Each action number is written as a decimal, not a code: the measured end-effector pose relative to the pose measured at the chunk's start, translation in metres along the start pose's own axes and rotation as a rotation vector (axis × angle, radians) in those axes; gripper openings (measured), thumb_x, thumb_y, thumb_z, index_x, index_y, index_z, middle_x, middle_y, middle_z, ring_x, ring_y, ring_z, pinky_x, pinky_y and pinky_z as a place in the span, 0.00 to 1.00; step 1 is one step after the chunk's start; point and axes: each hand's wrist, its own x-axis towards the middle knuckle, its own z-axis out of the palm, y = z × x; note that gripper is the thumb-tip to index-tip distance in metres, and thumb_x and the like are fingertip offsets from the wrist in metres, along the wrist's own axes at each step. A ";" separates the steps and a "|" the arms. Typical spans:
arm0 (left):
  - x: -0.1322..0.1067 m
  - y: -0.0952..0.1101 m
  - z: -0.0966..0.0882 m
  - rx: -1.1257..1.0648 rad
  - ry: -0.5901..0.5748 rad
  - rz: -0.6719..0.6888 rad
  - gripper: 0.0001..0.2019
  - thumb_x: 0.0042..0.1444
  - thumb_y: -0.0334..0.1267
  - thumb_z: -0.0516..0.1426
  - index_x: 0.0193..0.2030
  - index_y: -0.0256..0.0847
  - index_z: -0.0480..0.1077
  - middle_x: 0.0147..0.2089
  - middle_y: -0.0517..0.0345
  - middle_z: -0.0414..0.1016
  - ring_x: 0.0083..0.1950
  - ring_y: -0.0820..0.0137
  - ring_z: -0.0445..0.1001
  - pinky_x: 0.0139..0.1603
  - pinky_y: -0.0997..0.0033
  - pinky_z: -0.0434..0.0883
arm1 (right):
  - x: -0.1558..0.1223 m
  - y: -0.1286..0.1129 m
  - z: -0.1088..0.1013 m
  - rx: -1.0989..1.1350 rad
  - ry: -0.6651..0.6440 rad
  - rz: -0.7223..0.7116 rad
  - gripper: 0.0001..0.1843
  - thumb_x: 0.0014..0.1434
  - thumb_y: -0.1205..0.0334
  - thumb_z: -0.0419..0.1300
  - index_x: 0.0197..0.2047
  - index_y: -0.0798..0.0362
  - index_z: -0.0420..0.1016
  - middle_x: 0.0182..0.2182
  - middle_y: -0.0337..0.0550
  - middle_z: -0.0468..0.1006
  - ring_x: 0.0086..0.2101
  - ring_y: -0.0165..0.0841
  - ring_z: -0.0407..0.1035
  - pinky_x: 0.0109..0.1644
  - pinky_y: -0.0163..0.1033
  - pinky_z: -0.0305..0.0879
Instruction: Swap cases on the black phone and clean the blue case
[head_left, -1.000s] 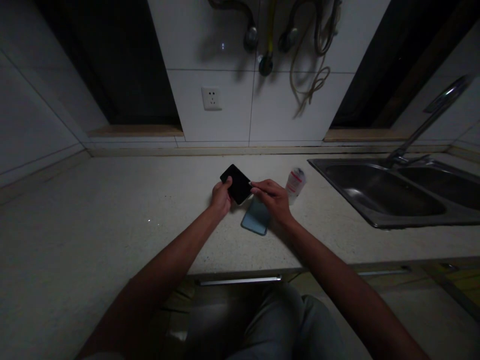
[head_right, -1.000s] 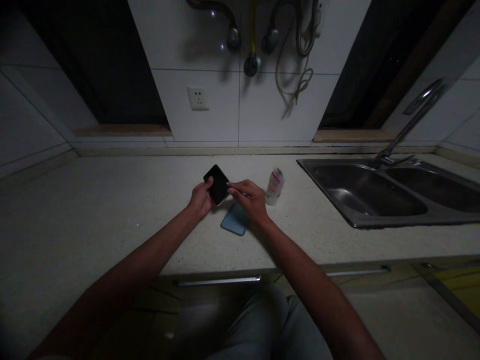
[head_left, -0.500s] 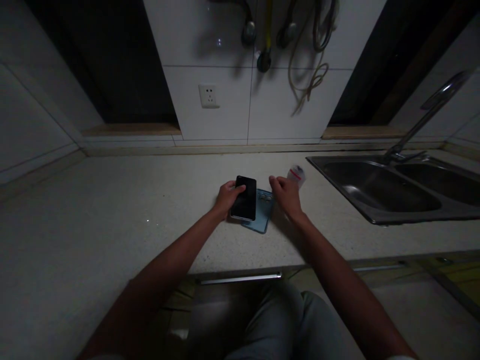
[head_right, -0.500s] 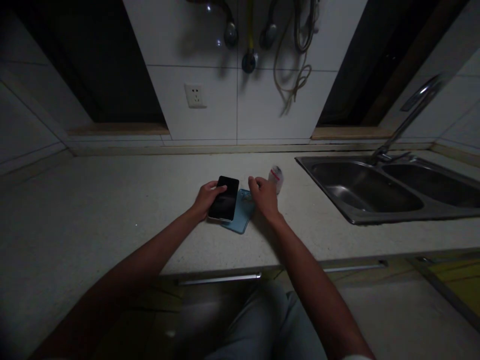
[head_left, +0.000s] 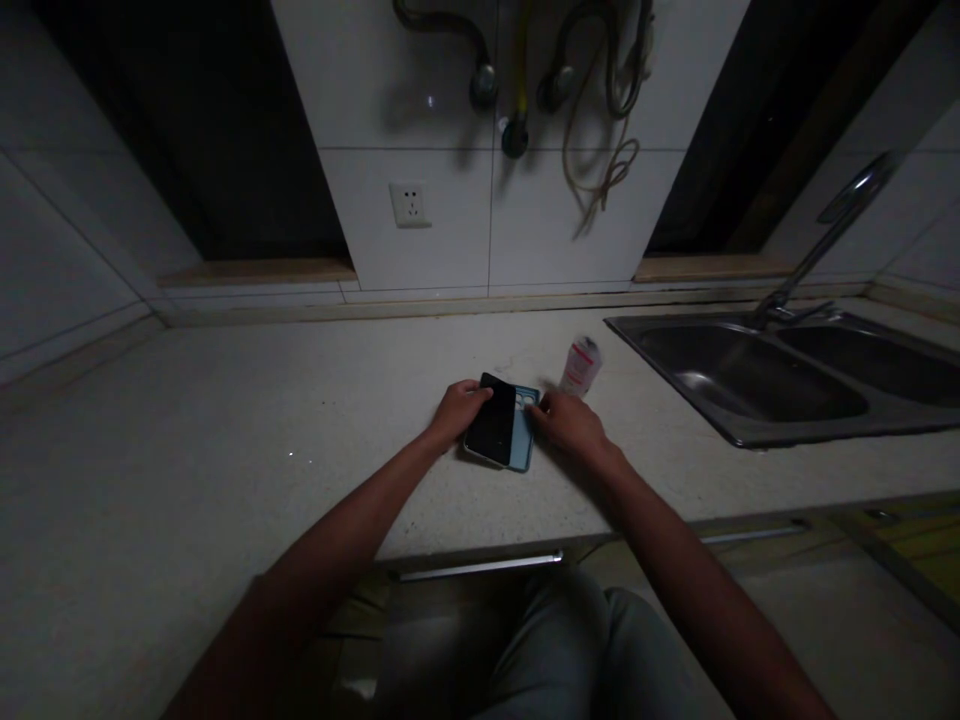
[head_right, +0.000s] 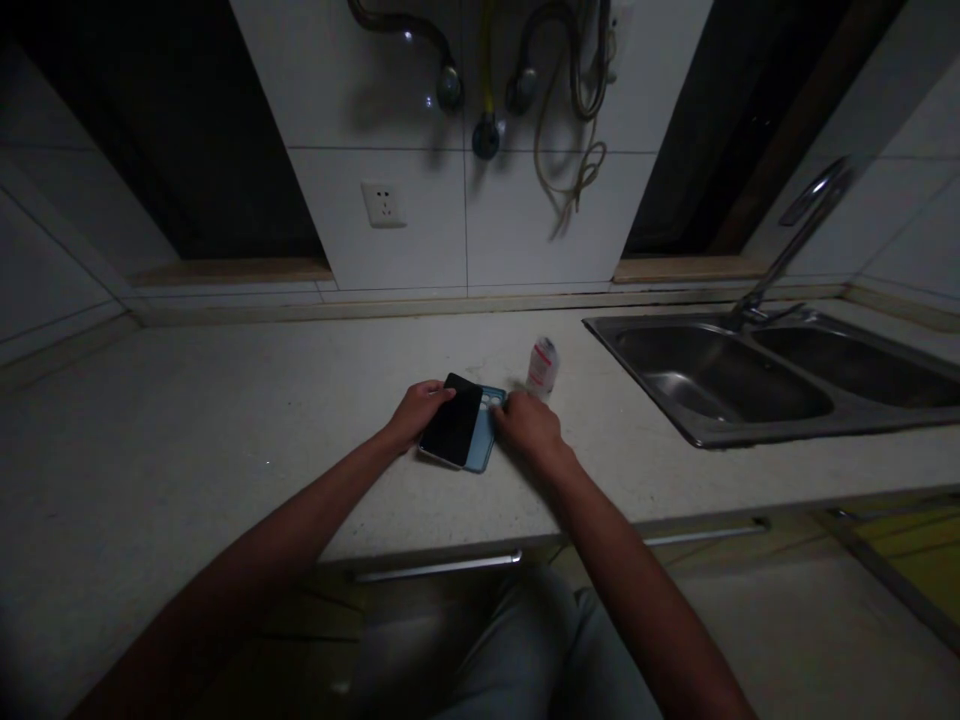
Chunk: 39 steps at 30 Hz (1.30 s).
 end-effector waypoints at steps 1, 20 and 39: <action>0.000 0.000 -0.001 0.019 -0.006 0.017 0.04 0.50 0.35 0.62 0.27 0.38 0.76 0.25 0.56 0.75 0.26 0.71 0.70 0.26 0.76 0.64 | -0.001 -0.003 -0.001 -0.032 -0.006 -0.005 0.16 0.61 0.49 0.59 0.28 0.52 0.72 0.25 0.52 0.76 0.32 0.43 0.73 0.34 0.43 0.64; -0.015 0.009 -0.003 0.965 0.018 0.238 0.24 0.62 0.40 0.53 0.63 0.37 0.64 0.41 0.46 0.79 0.42 0.61 0.77 0.44 0.66 0.69 | 0.008 -0.010 0.000 0.294 -0.237 -0.036 0.15 0.62 0.56 0.58 0.36 0.59 0.81 0.26 0.50 0.82 0.27 0.35 0.74 0.31 0.35 0.63; -0.016 0.002 0.006 0.992 0.154 0.160 0.24 0.65 0.44 0.48 0.65 0.39 0.58 0.45 0.42 0.79 0.47 0.54 0.78 0.44 0.62 0.68 | 0.008 -0.018 -0.021 0.893 -0.801 0.191 0.24 0.49 0.45 0.69 0.22 0.55 0.65 0.11 0.33 0.64 0.10 0.20 0.52 0.11 0.27 0.44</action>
